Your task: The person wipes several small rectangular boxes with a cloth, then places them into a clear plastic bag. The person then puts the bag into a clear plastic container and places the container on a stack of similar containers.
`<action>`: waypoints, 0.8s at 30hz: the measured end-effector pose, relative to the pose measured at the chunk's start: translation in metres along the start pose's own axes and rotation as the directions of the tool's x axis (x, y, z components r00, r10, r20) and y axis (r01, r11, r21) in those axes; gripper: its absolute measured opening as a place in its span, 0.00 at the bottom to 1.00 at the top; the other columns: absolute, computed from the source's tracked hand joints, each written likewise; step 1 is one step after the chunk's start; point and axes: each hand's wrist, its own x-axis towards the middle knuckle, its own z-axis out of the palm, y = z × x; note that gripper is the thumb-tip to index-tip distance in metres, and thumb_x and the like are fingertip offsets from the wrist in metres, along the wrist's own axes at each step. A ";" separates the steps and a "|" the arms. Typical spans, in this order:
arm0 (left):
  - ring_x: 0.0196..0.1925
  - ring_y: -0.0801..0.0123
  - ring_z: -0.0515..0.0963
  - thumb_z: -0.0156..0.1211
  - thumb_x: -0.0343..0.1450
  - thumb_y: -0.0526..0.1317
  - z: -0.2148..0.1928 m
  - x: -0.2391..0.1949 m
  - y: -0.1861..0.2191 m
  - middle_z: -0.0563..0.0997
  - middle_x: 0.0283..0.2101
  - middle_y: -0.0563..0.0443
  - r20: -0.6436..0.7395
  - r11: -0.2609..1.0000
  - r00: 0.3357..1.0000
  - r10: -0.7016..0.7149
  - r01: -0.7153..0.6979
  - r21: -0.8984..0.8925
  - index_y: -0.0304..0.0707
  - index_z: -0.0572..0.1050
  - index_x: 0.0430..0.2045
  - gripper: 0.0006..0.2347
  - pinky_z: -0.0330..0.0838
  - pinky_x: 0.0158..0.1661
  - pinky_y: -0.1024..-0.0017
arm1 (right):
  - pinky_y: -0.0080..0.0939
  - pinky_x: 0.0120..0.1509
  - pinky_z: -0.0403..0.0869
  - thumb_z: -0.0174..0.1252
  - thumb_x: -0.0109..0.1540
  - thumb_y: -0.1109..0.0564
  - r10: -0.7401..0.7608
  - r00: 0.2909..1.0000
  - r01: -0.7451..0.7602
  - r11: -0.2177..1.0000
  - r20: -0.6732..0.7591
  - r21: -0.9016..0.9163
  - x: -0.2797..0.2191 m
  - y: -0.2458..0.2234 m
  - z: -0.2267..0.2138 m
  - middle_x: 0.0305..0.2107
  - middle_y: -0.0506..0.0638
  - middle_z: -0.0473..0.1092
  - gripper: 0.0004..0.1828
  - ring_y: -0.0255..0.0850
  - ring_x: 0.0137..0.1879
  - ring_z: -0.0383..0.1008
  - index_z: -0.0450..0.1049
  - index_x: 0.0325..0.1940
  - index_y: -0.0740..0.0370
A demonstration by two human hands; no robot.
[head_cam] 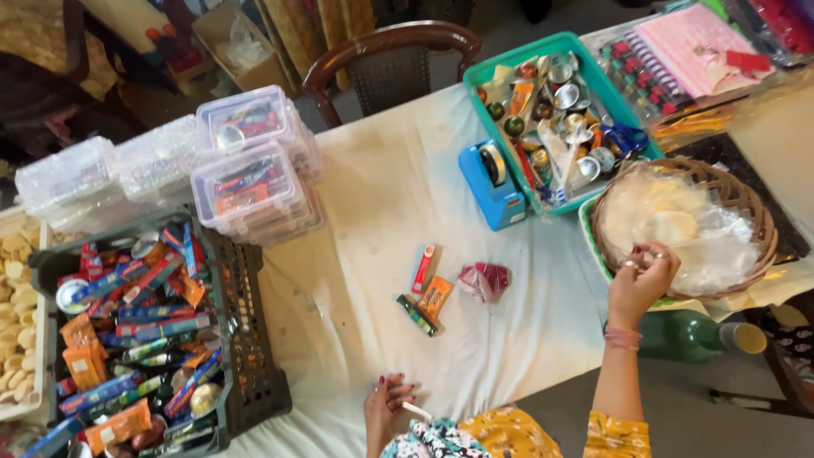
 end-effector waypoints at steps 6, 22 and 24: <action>0.37 0.64 0.85 0.46 0.75 0.52 0.009 -0.006 0.014 0.87 0.42 0.41 0.016 0.969 0.994 -0.107 0.100 0.227 0.35 0.77 0.51 0.21 0.80 0.42 0.67 | 0.38 0.58 0.76 0.54 0.71 0.73 -0.082 0.997 0.082 0.996 0.005 0.015 0.002 -0.070 -0.014 0.61 0.56 0.61 0.05 0.41 0.56 0.73 0.70 0.51 0.72; 0.60 0.51 0.78 0.41 0.72 0.68 0.094 -0.034 0.136 0.77 0.58 0.34 0.777 0.887 0.618 0.121 0.285 -0.364 0.34 0.68 0.59 0.35 0.75 0.56 0.48 | 0.45 0.52 0.79 0.61 0.55 0.67 -0.362 0.404 -0.051 0.908 0.840 0.416 -0.186 -0.178 -0.009 0.50 0.55 0.78 0.08 0.52 0.50 0.81 0.75 0.37 0.62; 0.59 0.54 0.81 0.51 0.74 0.53 0.085 -0.028 0.129 0.79 0.60 0.37 0.650 0.992 0.757 -0.068 0.119 -0.035 0.36 0.70 0.60 0.24 0.75 0.50 0.57 | 0.44 0.51 0.79 0.58 0.50 0.69 -0.310 0.280 -0.073 0.937 0.909 0.342 -0.181 -0.166 -0.009 0.49 0.54 0.78 0.08 0.51 0.46 0.82 0.72 0.32 0.64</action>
